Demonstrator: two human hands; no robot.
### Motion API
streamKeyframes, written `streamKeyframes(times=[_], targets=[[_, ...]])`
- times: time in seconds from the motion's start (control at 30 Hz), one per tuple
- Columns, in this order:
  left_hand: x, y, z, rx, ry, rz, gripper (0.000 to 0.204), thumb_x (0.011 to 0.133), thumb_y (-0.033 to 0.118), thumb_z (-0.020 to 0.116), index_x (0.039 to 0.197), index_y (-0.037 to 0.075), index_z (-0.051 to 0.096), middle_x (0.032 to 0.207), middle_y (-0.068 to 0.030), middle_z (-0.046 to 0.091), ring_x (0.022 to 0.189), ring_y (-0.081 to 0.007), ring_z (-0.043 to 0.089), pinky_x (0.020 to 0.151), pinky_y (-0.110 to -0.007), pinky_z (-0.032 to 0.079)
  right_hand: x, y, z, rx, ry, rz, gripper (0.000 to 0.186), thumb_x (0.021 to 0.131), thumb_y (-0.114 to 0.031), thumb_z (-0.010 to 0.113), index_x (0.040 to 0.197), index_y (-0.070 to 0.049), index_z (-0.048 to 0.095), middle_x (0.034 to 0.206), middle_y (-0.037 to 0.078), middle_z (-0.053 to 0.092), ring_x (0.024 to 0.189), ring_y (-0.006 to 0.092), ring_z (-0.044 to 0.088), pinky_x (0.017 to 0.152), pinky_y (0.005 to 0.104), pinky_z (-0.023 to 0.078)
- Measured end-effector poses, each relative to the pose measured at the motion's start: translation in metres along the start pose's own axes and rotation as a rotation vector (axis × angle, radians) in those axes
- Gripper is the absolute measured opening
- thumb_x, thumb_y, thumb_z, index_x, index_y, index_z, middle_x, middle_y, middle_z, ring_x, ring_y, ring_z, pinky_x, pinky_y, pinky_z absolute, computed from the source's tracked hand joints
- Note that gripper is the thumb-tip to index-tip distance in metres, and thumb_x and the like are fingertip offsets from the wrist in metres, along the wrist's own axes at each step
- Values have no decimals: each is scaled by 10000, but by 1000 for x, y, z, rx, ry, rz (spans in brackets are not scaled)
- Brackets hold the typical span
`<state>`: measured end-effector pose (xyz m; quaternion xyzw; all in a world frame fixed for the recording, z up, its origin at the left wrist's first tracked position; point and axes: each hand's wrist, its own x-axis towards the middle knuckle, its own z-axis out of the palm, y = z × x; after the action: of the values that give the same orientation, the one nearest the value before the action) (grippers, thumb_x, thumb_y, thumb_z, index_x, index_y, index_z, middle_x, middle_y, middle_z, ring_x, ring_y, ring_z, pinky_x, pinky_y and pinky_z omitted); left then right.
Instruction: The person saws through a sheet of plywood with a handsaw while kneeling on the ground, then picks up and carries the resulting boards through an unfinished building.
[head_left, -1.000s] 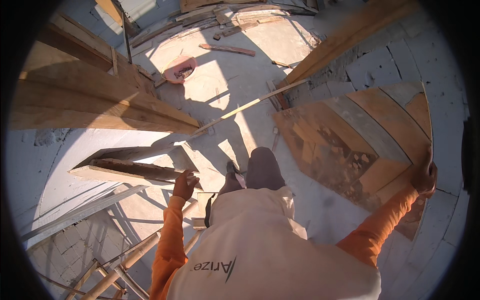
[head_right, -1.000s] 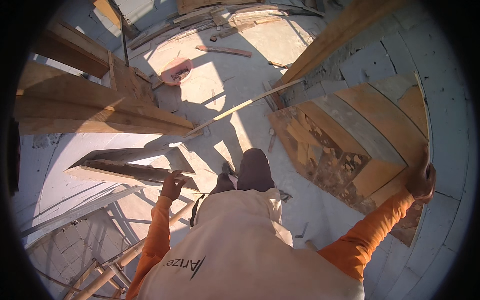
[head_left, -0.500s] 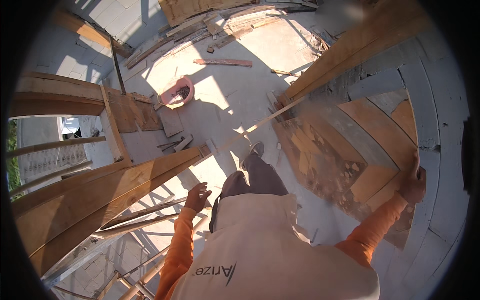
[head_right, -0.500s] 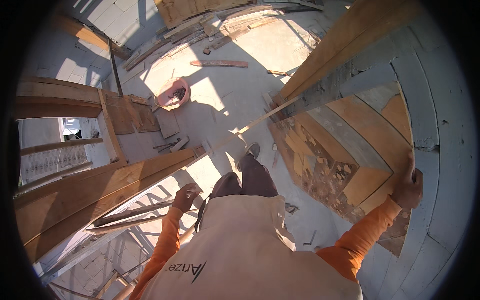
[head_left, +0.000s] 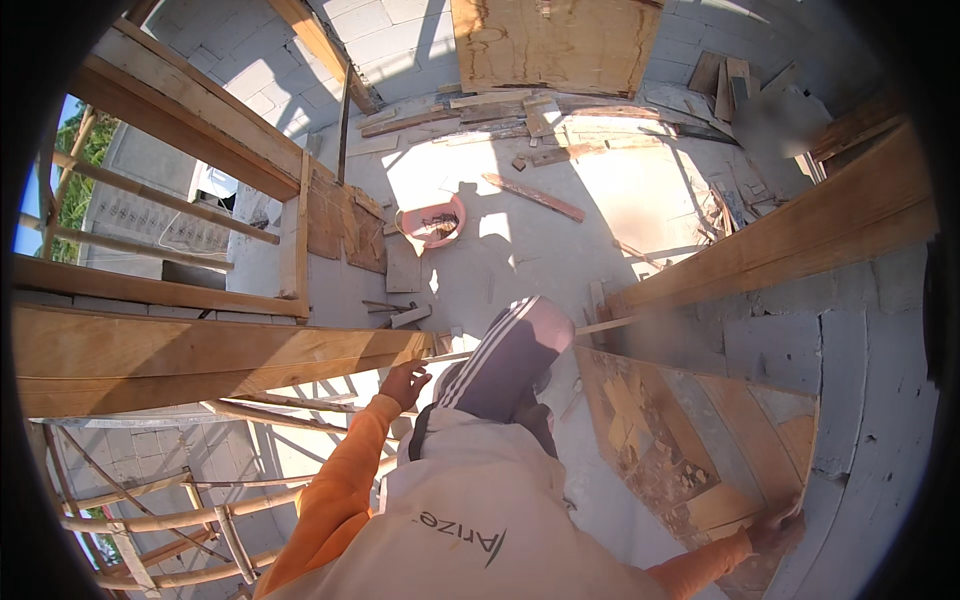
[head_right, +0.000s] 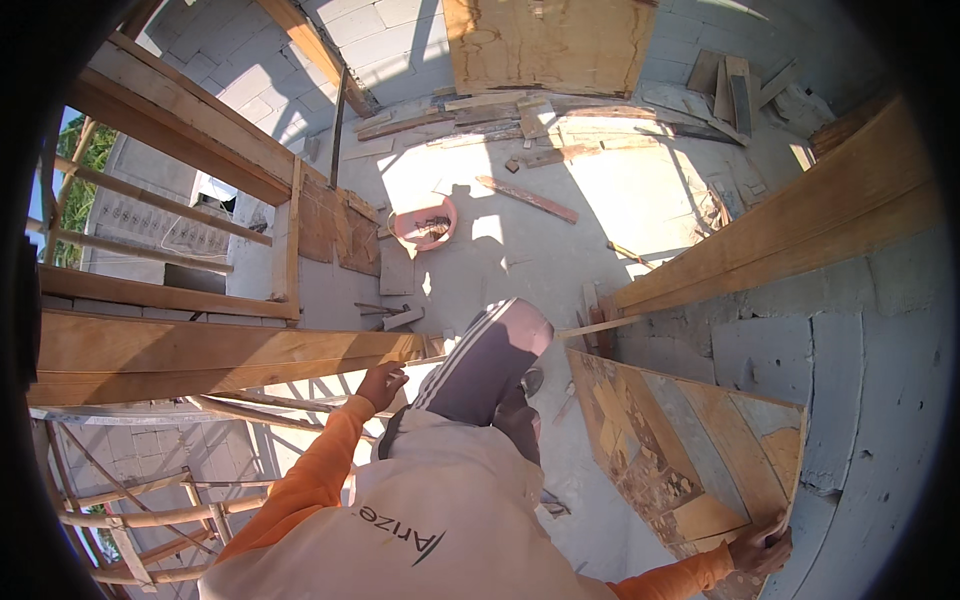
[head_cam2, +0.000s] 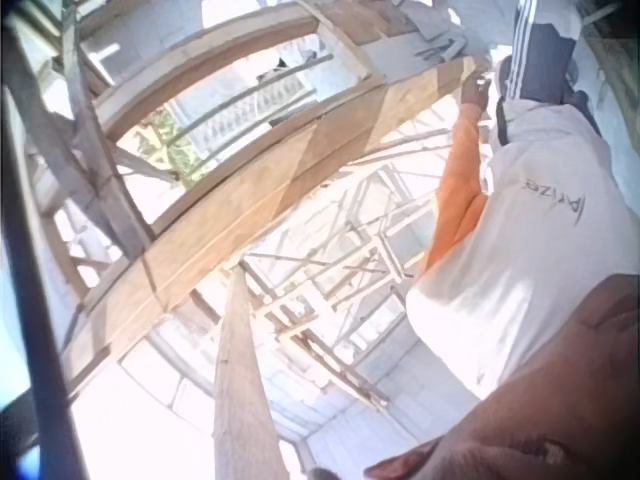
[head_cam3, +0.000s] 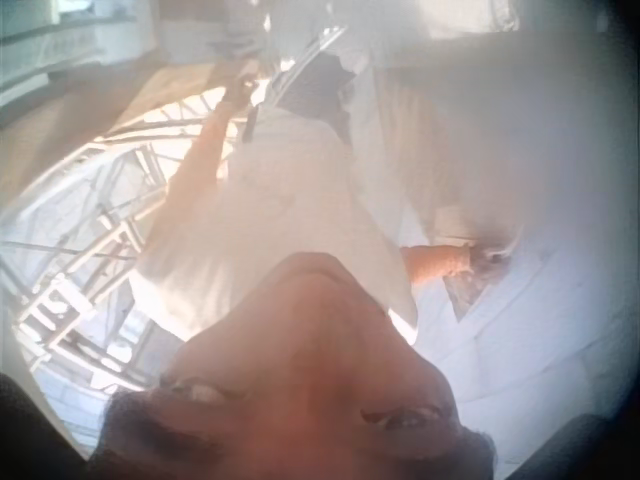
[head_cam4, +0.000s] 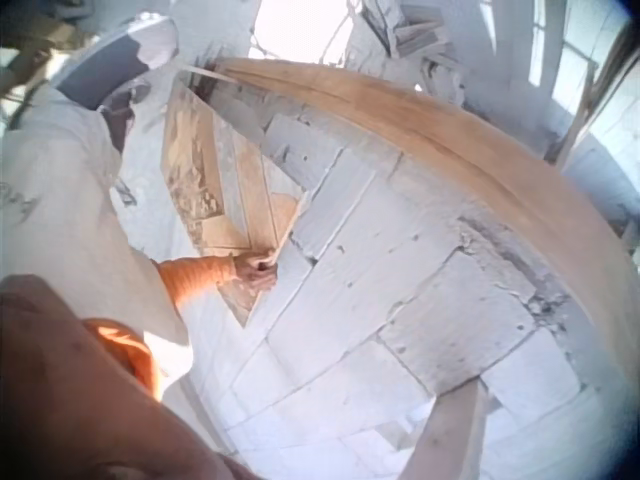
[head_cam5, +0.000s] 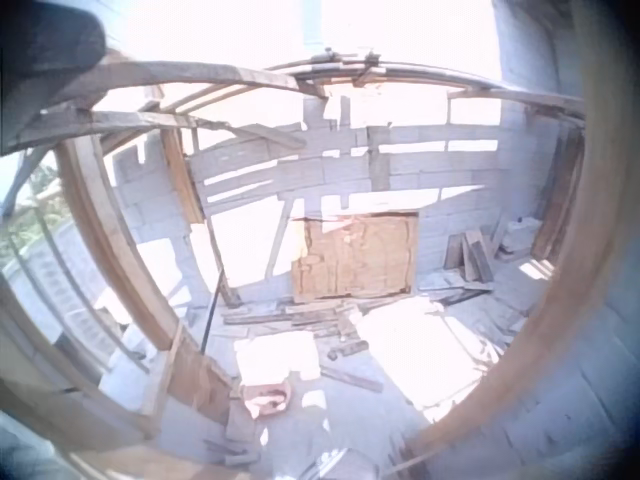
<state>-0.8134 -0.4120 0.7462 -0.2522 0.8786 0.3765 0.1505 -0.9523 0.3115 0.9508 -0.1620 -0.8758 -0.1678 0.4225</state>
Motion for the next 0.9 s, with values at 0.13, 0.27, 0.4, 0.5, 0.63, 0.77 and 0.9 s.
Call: streamKeyframes(times=[0.13,0.27,0.4,0.5,0.63,0.77,0.9], targets=[[24,15,-15,21,78,32,388,969,252,728,1263,8,662,1096,-176,750,951,-308,742,848,-391,585,-7,22,7,-7,143,-47,513,938,-565,716,879,-57,765,804,73,737,728,290,697,683,426,541],[45,-2,-24,-9,109,-26,382,965,240,729,1265,13,662,1119,-188,747,964,-315,741,846,-407,582,3,13,17,17,240,-71,473,939,-564,717,887,-98,775,839,37,750,723,275,704,683,429,555],[71,7,-25,18,109,17,398,957,262,744,1253,4,675,1111,-176,754,972,-312,739,862,-402,574,23,-38,-13,-73,270,-64,400,944,-502,744,963,-104,780,962,37,752,867,254,717,747,410,558],[113,25,-29,46,77,48,403,953,268,751,1256,12,679,1133,-183,756,998,-312,746,864,-404,581,11,-44,2,-157,239,-58,368,953,-518,731,1095,-181,779,1279,13,684,1082,225,680,875,396,530],[189,23,-32,-78,54,53,393,930,220,776,1251,16,679,1108,-183,760,994,-294,749,870,-385,578,10,-81,0,-395,-15,69,393,979,-549,673,1215,-245,751,1359,5,644,1159,220,649,940,425,530],[288,49,-38,-75,-53,123,375,938,216,759,1247,19,681,1061,-163,770,967,-287,749,869,-378,583,21,-90,5,-496,-46,128,396,997,-527,657,1303,-286,730,1386,13,623,1158,233,650,954,438,530],[386,23,-65,-114,-135,170,377,931,210,754,1246,18,677,1043,-158,774,950,-286,753,825,-384,598,41,-146,27,-600,31,309,413,984,-496,691,1304,-236,724,1400,103,608,1246,304,626,998,458,538]])
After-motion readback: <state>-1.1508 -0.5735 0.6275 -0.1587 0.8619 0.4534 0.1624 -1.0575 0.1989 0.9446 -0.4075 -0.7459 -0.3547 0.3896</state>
